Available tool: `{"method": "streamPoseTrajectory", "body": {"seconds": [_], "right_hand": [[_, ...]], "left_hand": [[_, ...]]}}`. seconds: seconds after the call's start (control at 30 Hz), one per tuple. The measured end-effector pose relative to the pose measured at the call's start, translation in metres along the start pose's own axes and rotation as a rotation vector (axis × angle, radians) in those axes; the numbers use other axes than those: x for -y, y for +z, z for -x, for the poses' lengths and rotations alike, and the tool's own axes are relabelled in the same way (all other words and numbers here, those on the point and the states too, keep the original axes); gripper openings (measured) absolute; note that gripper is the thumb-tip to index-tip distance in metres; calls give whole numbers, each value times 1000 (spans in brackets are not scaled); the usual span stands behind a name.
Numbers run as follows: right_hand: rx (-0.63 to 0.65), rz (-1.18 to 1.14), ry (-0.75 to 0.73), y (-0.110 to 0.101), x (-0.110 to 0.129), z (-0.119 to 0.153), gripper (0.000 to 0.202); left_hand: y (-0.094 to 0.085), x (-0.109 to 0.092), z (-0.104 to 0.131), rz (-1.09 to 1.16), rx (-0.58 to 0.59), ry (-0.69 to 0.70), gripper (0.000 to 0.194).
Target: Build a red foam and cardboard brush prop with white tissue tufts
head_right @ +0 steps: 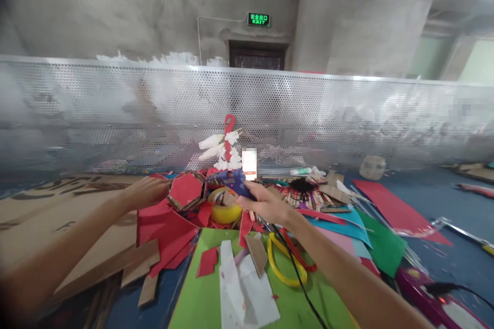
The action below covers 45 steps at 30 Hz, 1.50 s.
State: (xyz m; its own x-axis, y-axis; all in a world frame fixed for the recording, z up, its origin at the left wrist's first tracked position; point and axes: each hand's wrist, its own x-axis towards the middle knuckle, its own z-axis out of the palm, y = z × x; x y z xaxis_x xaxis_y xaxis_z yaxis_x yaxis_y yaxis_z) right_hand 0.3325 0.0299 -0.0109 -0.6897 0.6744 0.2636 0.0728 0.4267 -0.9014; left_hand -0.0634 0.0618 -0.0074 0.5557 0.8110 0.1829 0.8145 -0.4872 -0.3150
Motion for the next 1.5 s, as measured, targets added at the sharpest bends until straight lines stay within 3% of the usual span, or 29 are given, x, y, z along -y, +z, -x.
{"method": "streamPoseTrajectory", "body": {"seconds": [0.1,0.43,0.73,0.93,1.27,1.5], "right_hand": [[-39,70,-13,2,1,0,44],[-274,556,-118,27,18,-1,32],[-449,790,-207,29,2,-6,25],[-447,849,-196,31,-4,-6,29],[-323,799,-227,31,9,-3,26],[-355,774,-249,27,5,-3,20]], "left_hand": [[-1,-1,-1,7,65,-4,29],[-9,-10,-4,-88,107,-19,28],[-6,-10,-5,-83,75,-13,22],[-7,-11,-6,-77,81,-9,20],[-3,-6,-5,-47,84,-17,27],[-7,-12,-6,-59,88,-20,22]]}}
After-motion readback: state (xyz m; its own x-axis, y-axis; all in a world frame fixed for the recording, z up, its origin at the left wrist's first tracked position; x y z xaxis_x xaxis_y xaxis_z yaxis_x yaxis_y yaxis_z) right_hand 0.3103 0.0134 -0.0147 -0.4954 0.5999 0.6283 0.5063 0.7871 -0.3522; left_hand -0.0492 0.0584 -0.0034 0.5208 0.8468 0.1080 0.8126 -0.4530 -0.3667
